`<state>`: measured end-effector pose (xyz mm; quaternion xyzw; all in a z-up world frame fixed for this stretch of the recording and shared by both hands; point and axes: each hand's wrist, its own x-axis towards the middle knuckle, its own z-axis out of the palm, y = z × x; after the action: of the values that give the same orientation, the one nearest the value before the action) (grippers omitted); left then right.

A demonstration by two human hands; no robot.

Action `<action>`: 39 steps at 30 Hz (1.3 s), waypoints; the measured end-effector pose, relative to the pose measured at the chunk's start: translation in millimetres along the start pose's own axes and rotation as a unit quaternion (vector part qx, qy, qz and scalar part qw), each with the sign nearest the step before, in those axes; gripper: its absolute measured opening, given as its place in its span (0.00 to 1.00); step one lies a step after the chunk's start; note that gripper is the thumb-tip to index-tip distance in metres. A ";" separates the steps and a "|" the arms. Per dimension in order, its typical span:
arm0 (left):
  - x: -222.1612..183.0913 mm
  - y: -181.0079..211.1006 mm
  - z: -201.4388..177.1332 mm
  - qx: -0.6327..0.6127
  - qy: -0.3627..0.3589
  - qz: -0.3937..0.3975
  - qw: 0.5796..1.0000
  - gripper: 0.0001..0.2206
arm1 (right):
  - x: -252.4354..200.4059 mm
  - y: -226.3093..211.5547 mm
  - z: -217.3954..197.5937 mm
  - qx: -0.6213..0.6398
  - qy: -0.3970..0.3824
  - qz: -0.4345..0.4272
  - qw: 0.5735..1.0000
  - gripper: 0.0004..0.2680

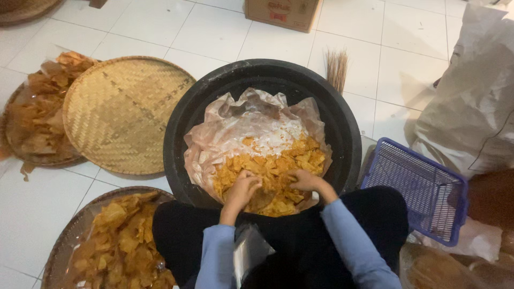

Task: The person sits on the floor and repeatedly scoops dried food pieces from a large black basin into plastic bags. They place the filled bags onto a digital scale to weigh them before setting them aside.

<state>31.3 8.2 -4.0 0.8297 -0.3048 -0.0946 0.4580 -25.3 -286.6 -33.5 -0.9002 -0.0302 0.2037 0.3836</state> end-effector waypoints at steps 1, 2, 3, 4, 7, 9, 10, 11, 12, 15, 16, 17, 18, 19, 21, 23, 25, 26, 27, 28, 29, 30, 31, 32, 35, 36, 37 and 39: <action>-0.6 1.3 1.2 0.003 -0.006 0.011 1.000 0.11 | -17.2 -9.6 -11.5 0.088 0.012 0.010 0.996 0.17; -1.2 4.2 2.2 0.006 -0.012 0.022 1.000 0.11 | -34.8 -19.3 -22.3 0.174 0.023 0.021 0.984 0.16; -1.4 8.0 2.3 0.006 -0.035 0.023 0.999 0.11 | -45.3 -31.1 -29.2 0.260 0.035 0.031 0.965 0.16; -1.9 12.5 2.0 0.005 -0.058 0.025 0.998 0.11 | -52.1 -44.0 -29.7 0.311 0.058 0.030 0.948 0.17; -2.7 26.3 1.4 -0.002 -0.105 0.027 0.994 0.09 | -65.9 -71.7 -17.9 0.391 0.094 0.016 0.915 0.17; -3.5 32.9 0.6 -0.008 -0.118 0.034 0.992 0.08 | -55.6 -84.0 -3.7 0.354 0.071 -0.011 0.932 0.16; -2.3 34.9 -1.0 -0.012 -0.118 0.042 0.992 0.08 | -52.6 -85.4 -1.0 0.291 0.090 -0.060 0.951 0.15; -2.5 36.1 -4.7 -0.013 -0.118 0.049 0.992 0.08 | -47.3 -87.7 2.5 0.228 0.107 -0.111 0.961 0.15; -2.9 37.6 -7.5 -0.002 -0.116 0.042 0.992 0.08 | -44.5 -88.6 4.5 0.163 0.124 -0.162 0.965 0.14; -5.4 40.5 -15.9 0.024 -0.104 0.031 0.994 0.08 | -43.8 -88.4 3.6 0.124 0.053 -0.157 0.978 0.14; -6.9 41.5 -18.1 0.029 -0.098 0.037 0.994 0.08 | -44.9 -88.7 3.4 0.140 0.053 -0.174 0.973 0.14; -7.8 43.2 -18.4 0.033 -0.093 0.043 0.994 0.08 | -47.1 -88.4 2.7 0.155 0.054 -0.189 0.968 0.14; -8.0 44.5 -19.2 0.037 -0.097 0.037 0.994 0.08 | -48.0 -88.8 2.9 0.170 0.054 -0.205 0.962 0.14; -7.8 46.0 -19.3 0.040 -0.102 0.031 0.993 0.08 | -48.3 -88.8 3.0 0.142 0.069 -0.164 0.974 0.13; -7.5 48.5 -19.3 0.040 -0.108 0.019 0.993 0.08 | -45.6 -88.3 6.5 0.085 0.098 -0.081 0.988 0.10; -6.8 50.8 -19.1 0.033 -0.112 0.006 0.993 0.08 | -42.8 -82.8 10.3 0.051 0.068 -0.075 0.994 0.07; -6.2 53.2 -18.8 0.014 -0.111 0.054 0.992 0.08 | -39.4 -74.2 16.7 0.005 0.083 -0.091 0.992 0.06; -6.5 54.4 -18.4 0.004 -0.110 0.078 0.991 0.08 | -38.2 -69.5 22.0 -0.024 0.112 -0.109 0.987 0.07; -6.7 55.6 -17.9 0.011 -0.118 0.060 0.991 0.07 | -37.0 -64.3 27.1 -0.053 0.140 -0.128 0.980 0.07; -6.8 56.5 -17.8 0.017 -0.126 0.042 0.991 0.07 | -34.5 -61.2 35.4 -0.087 0.160 -0.095 0.979 0.08; -7.1 57.5 -17.7 0.023 -0.134 0.023 0.990 0.07 | -31.3 -60.2 45.9 -0.121 0.178 -0.062 0.975 0.08; -7.0 58.6 -17.6 0.026 -0.127 0.032 0.991 0.07 | -28.3 -59.0 54.1 -0.155 0.195 -0.029 0.968 0.08; -7.2 59.5 -18.2 0.030 -0.120 0.041 0.992 0.07 | -24.8 -58.3 59.9 -0.181 0.198 -0.016 0.963 0.12; -7.7 60.8 -18.5 0.033 -0.112 0.050 0.992 0.07 | -22.5 -58.6 64.5 -0.207 0.200 -0.003 0.958 0.16; -6.3 64.4 -22.1 0.045 -0.123 0.029 0.991 0.07 | -17.9 -65.3 66.4 -0.236 0.200 0.015 0.951 0.25; -6.8 65.6 -22.8 0.043 -0.119 0.030 0.992 0.07 | -19.1 -68.5 63.8 -0.238 0.198 0.017 0.951 0.28; -6.7 66.8 -23.2 0.041 -0.115 0.032 0.992 0.07 | -21.1 -72.2 60.1 -0.224 0.188 0.019 0.956 0.27; -7.4 68.9 -22.9 0.048 -0.123 0.014 0.991 0.07 | -26.7 -80.7 50.9 -0.197 0.168 0.022 0.966 0.24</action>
<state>6.6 1.5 64.3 0.8286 -0.3744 -0.1749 0.3777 -61.4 -200.9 0.7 -0.9798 0.0148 0.0475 0.1939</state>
